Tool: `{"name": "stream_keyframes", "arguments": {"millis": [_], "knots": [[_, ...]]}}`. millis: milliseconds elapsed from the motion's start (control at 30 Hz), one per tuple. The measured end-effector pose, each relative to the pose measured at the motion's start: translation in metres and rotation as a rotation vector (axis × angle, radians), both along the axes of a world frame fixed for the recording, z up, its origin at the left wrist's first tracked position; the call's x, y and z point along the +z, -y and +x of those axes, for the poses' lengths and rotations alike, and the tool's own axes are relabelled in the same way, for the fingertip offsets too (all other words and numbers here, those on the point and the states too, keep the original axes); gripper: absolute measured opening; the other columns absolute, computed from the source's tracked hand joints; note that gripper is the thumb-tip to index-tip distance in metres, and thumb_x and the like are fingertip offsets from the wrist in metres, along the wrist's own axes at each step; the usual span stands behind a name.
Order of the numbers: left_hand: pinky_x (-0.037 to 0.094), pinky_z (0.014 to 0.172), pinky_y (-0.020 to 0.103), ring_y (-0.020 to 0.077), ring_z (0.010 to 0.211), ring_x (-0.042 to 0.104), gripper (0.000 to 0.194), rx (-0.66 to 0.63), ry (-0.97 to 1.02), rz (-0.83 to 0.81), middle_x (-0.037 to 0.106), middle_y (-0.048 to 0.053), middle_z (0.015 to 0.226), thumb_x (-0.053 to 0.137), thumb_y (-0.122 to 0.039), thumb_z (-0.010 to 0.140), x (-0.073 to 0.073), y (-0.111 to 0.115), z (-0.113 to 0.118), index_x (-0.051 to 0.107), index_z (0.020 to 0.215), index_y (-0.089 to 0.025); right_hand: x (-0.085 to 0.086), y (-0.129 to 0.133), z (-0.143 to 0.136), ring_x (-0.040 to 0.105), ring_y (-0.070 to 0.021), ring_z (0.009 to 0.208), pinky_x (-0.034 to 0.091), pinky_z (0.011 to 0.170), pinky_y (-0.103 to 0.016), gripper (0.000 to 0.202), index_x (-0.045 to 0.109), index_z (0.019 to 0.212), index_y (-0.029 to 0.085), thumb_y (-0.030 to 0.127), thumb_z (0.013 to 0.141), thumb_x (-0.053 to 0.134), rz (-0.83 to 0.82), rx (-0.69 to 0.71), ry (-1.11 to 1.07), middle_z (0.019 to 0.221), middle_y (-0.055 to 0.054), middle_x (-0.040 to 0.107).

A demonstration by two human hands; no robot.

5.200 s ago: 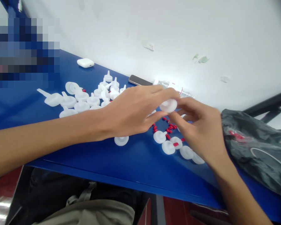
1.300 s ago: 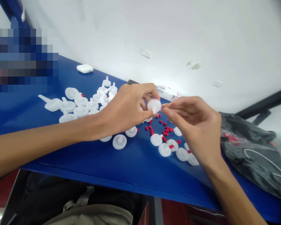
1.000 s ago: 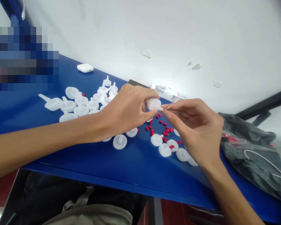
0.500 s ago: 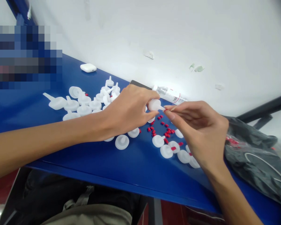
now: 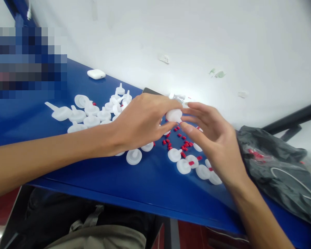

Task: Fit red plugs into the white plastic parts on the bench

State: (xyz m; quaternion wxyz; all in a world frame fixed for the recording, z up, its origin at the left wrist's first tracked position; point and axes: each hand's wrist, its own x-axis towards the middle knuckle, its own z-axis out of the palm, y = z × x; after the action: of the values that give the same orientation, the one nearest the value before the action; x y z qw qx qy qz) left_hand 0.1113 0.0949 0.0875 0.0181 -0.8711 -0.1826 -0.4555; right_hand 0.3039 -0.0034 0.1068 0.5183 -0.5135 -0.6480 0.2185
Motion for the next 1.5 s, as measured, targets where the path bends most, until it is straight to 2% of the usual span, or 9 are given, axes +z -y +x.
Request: {"name": "stream_keyframes", "arguments": {"millis": [167, 333, 500, 700, 867, 967, 1200, 1367, 1500], "knots": [[0.055, 0.073, 0.029, 0.0168, 0.089, 0.079, 0.019, -0.120, 0.038, -0.008, 0.085, -0.004, 0.107, 0.064, -0.021, 0.106, 0.002, 0.005, -0.001, 0.076, 0.119, -0.029, 0.000, 0.003, -0.004, 0.074, -0.0298, 0.130, 0.067, 0.105, -0.050, 0.040, 0.069, 0.136, 0.033, 0.045, 0.100, 0.080, -0.095, 0.138, -0.034, 0.141, -0.005, 0.078], [0.057, 0.071, 0.030, 0.0141, 0.069, 0.075, 0.016, -0.156, 0.043, -0.043, 0.084, -0.005, 0.094, 0.062, -0.027, 0.109, 0.003, 0.008, -0.002, 0.074, 0.119, -0.029, -0.003, 0.003, -0.004, 0.076, -0.0289, 0.126, 0.068, 0.103, -0.048, 0.041, 0.065, 0.136, 0.034, 0.046, 0.100, 0.080, -0.088, 0.186, -0.061, 0.139, -0.004, 0.079], [0.054, 0.062, 0.031, 0.0151, 0.069, 0.075, 0.015, -0.201, 0.039, -0.109, 0.080, -0.006, 0.082, 0.066, -0.024, 0.104, 0.001, 0.010, -0.002, 0.073, 0.114, -0.032, -0.007, 0.000, -0.002, 0.082, -0.0273, 0.109, 0.071, 0.093, -0.044, 0.050, 0.065, 0.131, 0.031, 0.043, 0.090, 0.091, -0.083, 0.276, -0.120, 0.123, -0.003, 0.085], [0.054, 0.061, 0.031, 0.0141, 0.059, 0.070, 0.013, -0.158, 0.035, -0.125, 0.081, -0.005, 0.081, 0.068, -0.032, 0.106, -0.002, 0.010, -0.003, 0.075, 0.117, -0.032, -0.004, 0.000, -0.002, 0.084, -0.0255, 0.089, 0.072, 0.081, -0.041, 0.050, 0.067, 0.122, 0.030, 0.043, 0.083, 0.097, -0.053, 0.218, -0.110, 0.104, -0.001, 0.088], [0.053, 0.063, 0.030, 0.0142, 0.066, 0.074, 0.015, -0.200, 0.026, -0.099, 0.084, -0.001, 0.088, 0.071, -0.025, 0.104, 0.001, 0.011, -0.003, 0.079, 0.117, -0.024, -0.003, 0.002, -0.003, 0.079, -0.0206, 0.074, 0.068, 0.066, -0.034, 0.042, 0.066, 0.115, 0.030, 0.046, 0.087, 0.093, -0.044, 0.201, -0.083, 0.095, 0.000, 0.086], [0.053, 0.064, 0.029, 0.0133, 0.067, 0.074, 0.017, -0.205, 0.003, -0.119, 0.086, -0.002, 0.096, 0.071, -0.024, 0.105, 0.003, 0.012, -0.003, 0.079, 0.119, -0.027, -0.003, 0.002, -0.004, 0.077, -0.0184, 0.070, 0.064, 0.061, -0.031, 0.040, 0.065, 0.111, 0.031, 0.039, 0.086, 0.095, -0.033, 0.208, -0.087, 0.090, 0.002, 0.085], [0.053, 0.066, 0.029, 0.0127, 0.068, 0.074, 0.016, -0.221, 0.007, -0.085, 0.086, -0.004, 0.095, 0.066, -0.027, 0.109, 0.002, 0.012, -0.002, 0.080, 0.116, -0.027, -0.004, 0.001, -0.003, 0.079, -0.0198, 0.073, 0.067, 0.068, -0.034, 0.045, 0.063, 0.113, 0.031, 0.041, 0.084, 0.096, -0.047, 0.198, -0.078, 0.088, 0.003, 0.084], [0.051, 0.066, 0.029, 0.0127, 0.068, 0.074, 0.018, -0.234, 0.000, -0.095, 0.085, -0.004, 0.094, 0.065, -0.028, 0.109, 0.002, 0.012, -0.002, 0.081, 0.118, -0.030, -0.004, 0.001, -0.004, 0.078, -0.0188, 0.074, 0.067, 0.072, -0.034, 0.044, 0.062, 0.113, 0.032, 0.034, 0.084, 0.095, -0.036, 0.210, -0.078, 0.085, 0.005, 0.082], [0.051, 0.065, 0.030, 0.0134, 0.064, 0.072, 0.023, -0.207, -0.025, -0.120, 0.083, -0.005, 0.087, 0.066, -0.022, 0.105, 0.002, 0.012, -0.003, 0.080, 0.119, -0.033, -0.003, 0.002, -0.007, 0.077, -0.0198, 0.072, 0.067, 0.072, -0.037, 0.041, 0.060, 0.109, 0.033, 0.040, 0.086, 0.093, -0.019, 0.178, -0.031, 0.081, 0.005, 0.079]]}}
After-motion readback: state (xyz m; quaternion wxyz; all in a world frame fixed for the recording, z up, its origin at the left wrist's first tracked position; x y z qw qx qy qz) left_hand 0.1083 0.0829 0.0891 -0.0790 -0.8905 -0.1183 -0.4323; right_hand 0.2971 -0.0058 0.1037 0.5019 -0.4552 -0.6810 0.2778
